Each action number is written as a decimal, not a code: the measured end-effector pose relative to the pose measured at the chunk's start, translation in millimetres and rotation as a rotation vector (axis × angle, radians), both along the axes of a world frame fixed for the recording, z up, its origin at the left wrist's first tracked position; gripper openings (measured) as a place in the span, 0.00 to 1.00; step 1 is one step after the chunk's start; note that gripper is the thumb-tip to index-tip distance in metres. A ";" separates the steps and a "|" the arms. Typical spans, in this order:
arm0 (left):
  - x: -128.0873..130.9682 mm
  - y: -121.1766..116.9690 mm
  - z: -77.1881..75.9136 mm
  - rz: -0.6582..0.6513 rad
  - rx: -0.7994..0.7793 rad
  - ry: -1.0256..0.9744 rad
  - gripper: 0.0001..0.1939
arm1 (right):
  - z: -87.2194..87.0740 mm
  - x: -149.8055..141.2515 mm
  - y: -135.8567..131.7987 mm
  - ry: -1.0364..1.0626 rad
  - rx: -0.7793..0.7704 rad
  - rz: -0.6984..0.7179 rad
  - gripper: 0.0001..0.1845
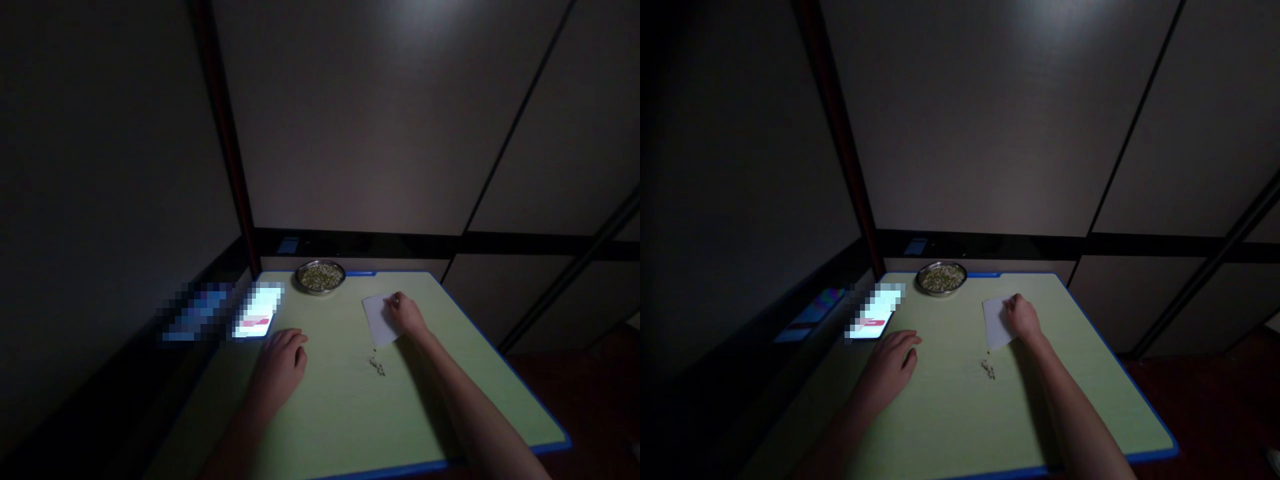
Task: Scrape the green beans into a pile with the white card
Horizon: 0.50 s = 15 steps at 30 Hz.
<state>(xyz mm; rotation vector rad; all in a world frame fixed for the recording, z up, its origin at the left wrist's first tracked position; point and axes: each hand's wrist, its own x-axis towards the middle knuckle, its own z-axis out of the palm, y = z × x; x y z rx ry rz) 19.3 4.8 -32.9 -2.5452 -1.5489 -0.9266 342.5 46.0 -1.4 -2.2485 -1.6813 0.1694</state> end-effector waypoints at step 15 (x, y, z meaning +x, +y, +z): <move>-2.8 0.3 -1.9 -0.005 -0.041 -0.106 0.10 | 3.2 -66.1 8.7 -0.041 -0.039 0.213 0.23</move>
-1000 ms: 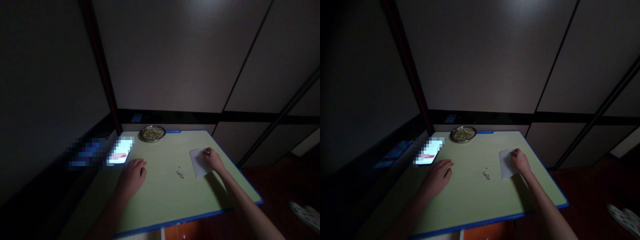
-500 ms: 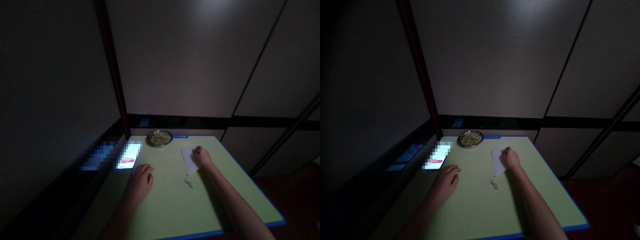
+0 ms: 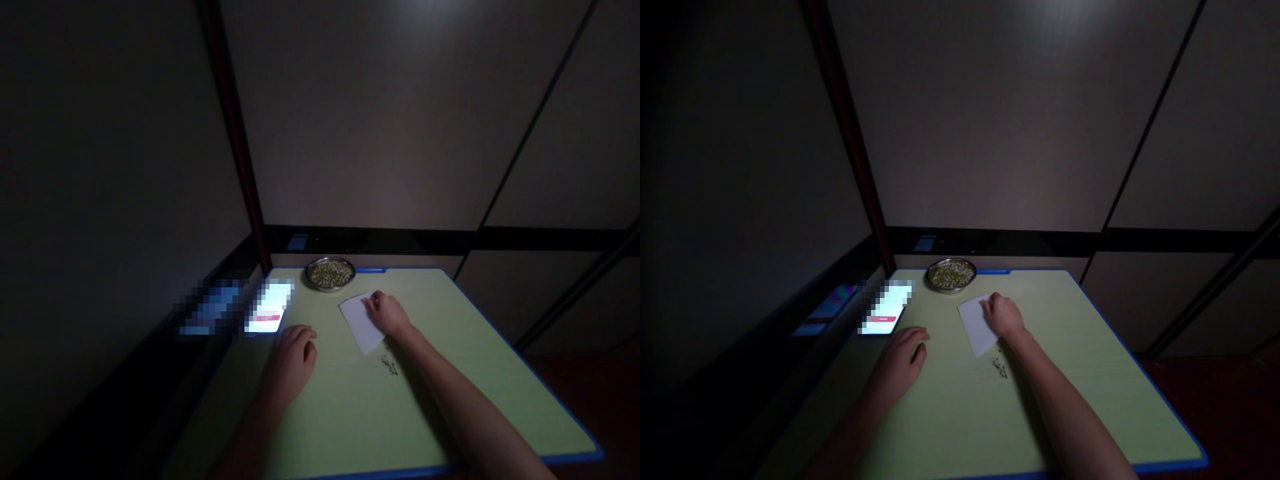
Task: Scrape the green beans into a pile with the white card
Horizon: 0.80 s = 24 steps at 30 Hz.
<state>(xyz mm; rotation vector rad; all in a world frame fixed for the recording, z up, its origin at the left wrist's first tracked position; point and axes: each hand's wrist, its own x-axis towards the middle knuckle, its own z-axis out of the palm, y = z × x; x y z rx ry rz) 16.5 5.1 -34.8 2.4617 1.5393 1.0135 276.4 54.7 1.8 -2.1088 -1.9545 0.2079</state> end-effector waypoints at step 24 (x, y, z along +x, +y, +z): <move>-65.2 -52.8 19.0 0.334 -0.258 -0.638 0.17 | 26.4 -74.7 -43.0 -0.087 -0.012 0.385 0.24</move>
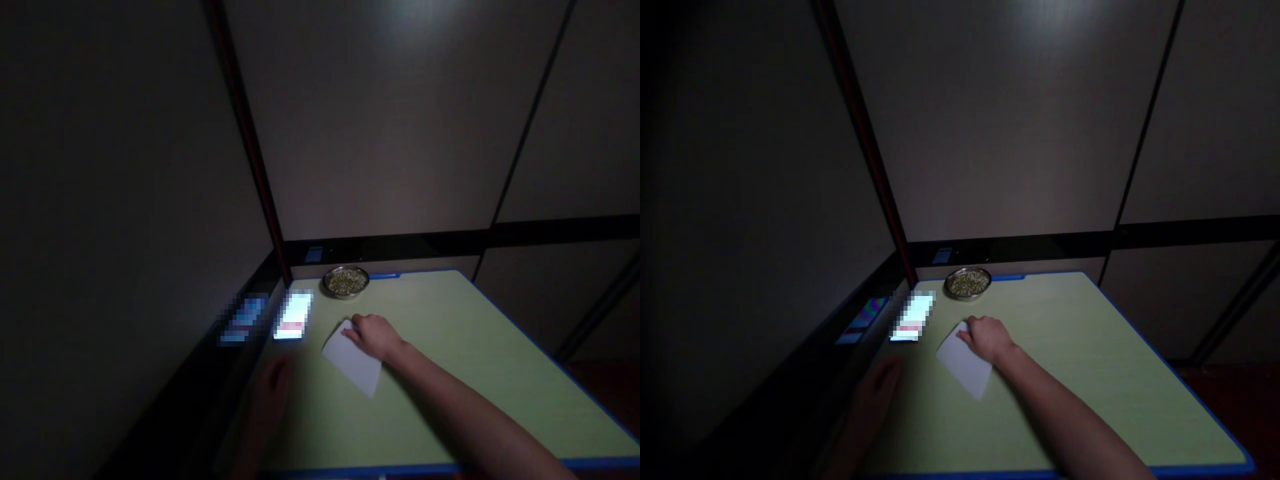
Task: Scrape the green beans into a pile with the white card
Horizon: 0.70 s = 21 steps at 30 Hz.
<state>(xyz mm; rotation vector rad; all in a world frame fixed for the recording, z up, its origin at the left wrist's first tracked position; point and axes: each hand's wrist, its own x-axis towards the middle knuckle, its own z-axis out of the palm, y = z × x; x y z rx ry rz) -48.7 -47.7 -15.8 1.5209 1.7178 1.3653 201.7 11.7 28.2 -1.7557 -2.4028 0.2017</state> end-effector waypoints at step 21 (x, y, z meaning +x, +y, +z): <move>-13.7 -3.6 3.5 0.092 -0.073 -0.255 0.19 | 4.3 -39.4 -55.6 0.002 0.022 0.406 0.27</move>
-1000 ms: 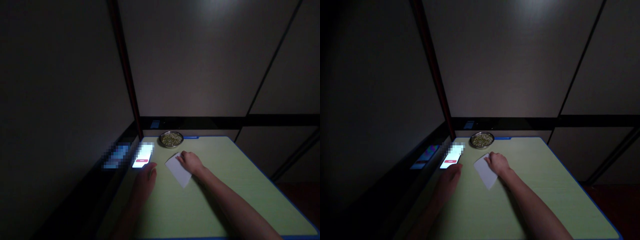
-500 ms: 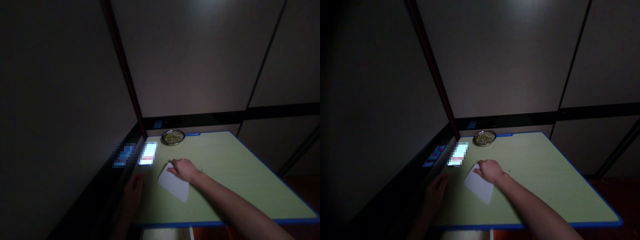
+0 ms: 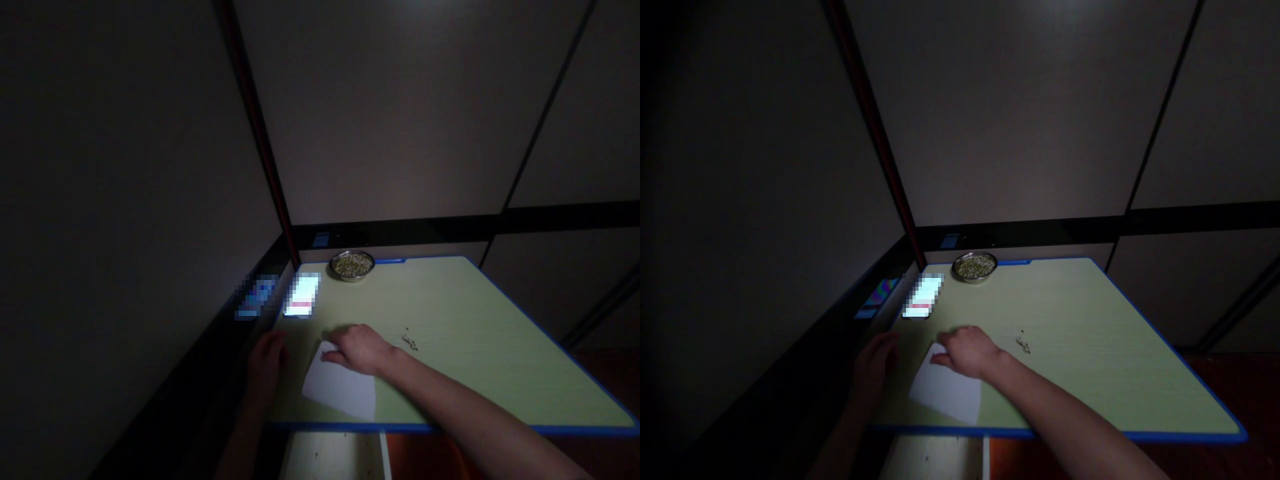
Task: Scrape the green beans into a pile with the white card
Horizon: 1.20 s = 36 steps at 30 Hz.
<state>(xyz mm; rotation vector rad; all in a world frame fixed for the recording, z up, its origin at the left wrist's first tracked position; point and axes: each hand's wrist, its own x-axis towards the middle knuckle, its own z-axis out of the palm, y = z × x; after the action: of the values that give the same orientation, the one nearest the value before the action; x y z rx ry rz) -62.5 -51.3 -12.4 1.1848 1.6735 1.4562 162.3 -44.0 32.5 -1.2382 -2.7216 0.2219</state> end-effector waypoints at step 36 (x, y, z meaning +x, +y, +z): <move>3.5 -2.5 4.8 -0.001 -0.006 0.016 0.19 | -1.4 -12.5 -2.2 0.083 -0.032 0.235 0.27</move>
<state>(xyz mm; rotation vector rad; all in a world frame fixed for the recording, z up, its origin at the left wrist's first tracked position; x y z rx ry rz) -58.9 -53.8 -7.6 1.1974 1.6863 1.4440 149.8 -46.1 31.1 -0.8931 -2.7969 0.3354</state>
